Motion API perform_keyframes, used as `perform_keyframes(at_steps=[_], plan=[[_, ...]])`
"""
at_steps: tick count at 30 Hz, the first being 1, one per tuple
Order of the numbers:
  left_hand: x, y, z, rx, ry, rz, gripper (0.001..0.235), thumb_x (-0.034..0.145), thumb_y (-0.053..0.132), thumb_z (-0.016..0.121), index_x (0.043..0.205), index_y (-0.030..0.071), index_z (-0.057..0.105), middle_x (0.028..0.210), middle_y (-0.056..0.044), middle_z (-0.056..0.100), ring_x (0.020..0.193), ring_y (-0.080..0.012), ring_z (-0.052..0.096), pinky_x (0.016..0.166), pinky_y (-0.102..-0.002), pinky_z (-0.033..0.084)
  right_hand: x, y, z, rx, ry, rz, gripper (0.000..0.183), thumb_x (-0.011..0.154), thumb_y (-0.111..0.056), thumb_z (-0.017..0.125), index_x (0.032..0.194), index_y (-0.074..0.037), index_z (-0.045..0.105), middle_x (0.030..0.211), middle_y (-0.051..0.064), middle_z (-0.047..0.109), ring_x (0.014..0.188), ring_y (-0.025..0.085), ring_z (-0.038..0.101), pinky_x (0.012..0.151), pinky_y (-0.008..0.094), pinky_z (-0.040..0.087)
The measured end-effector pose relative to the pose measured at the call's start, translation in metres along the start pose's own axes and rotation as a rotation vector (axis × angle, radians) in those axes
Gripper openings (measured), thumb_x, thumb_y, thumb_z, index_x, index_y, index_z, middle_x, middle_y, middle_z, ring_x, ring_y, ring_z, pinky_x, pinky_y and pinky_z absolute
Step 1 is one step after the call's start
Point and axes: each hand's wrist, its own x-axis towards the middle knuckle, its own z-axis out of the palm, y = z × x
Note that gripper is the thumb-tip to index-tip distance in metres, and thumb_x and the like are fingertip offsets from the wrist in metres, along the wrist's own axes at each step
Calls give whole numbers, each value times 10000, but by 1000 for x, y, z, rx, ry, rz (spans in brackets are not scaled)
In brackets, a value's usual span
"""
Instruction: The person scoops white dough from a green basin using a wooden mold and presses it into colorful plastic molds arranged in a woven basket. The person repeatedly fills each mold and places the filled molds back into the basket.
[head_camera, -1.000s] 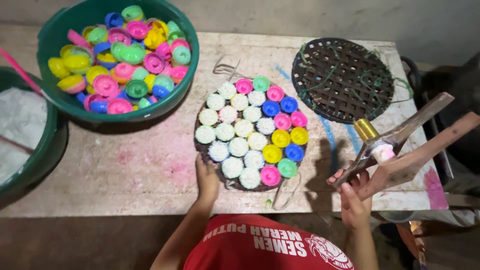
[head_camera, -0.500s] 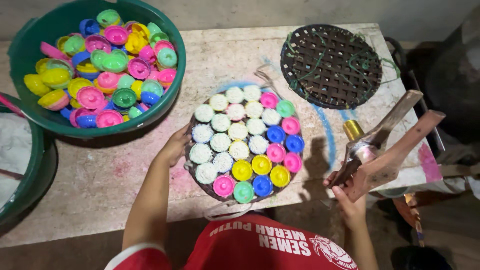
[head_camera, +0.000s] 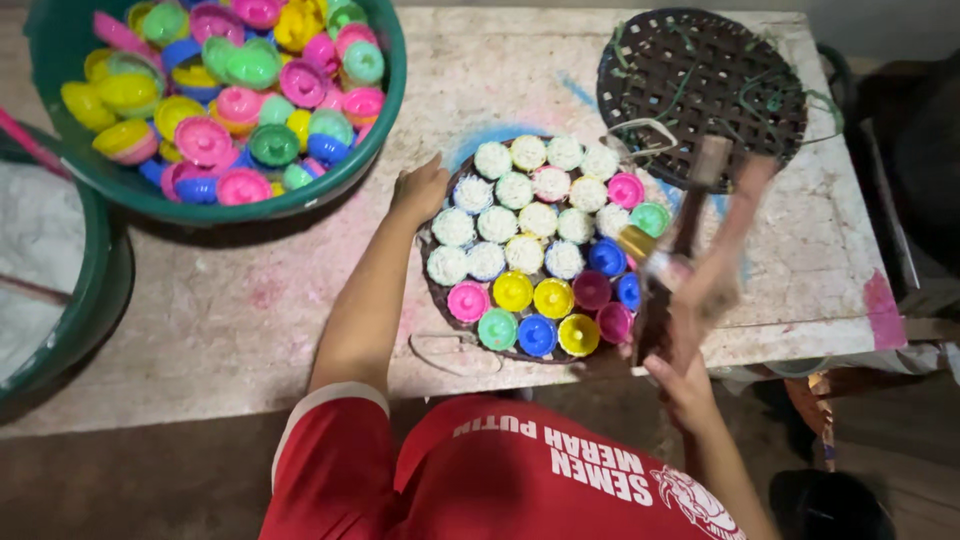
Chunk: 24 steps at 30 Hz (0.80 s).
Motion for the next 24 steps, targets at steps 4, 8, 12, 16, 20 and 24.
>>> perform_keyframes(at_steps=[4,8,12,16,20,24], plan=[[-66,49,-27,-441,29,140,609,1002,426,512,1461,29,568,1503,-239,564,1422,-412,482,1211,-475,342,40,-22,19,30,-433,133,834,896,-556,446,1526,-21,337,1117,118,651,1001,219,650,886,376,537],[-156,91,-64,-2021,-536,271,829,978,645,565,1538,41,470,1596,-185,475,1502,-352,413,1270,-469,323,74,-35,50,2,-867,382,963,930,-775,266,1558,-46,303,1039,117,687,915,215,687,840,384,574],[-192,110,-88,-2265,-650,567,857,947,712,583,1521,82,491,1392,-107,585,1390,-292,492,1242,-490,353,100,-46,58,58,-1082,738,853,986,-673,231,1365,34,522,1109,163,732,1002,254,730,928,405,593],[-193,108,-86,-2302,-463,564,440,1026,476,597,1265,107,570,1182,-46,607,1256,-239,541,1222,-453,366,140,-54,49,-296,-1106,755,792,978,-608,180,1250,-14,626,1044,141,753,951,213,737,877,366,598],[-182,99,-70,-2304,-261,391,350,826,242,598,1160,142,577,1094,-7,604,1294,-241,572,1220,-464,382,168,-58,47,-362,-1068,795,818,994,-620,195,1179,18,674,981,134,750,880,219,721,832,370,589],[-170,89,-58,-2415,-173,394,283,826,249,545,1086,139,569,995,-15,582,1060,-212,588,1115,-448,438,173,-57,60,-569,-956,830,855,972,-668,179,1138,-1,687,895,107,750,823,207,716,783,368,588]])
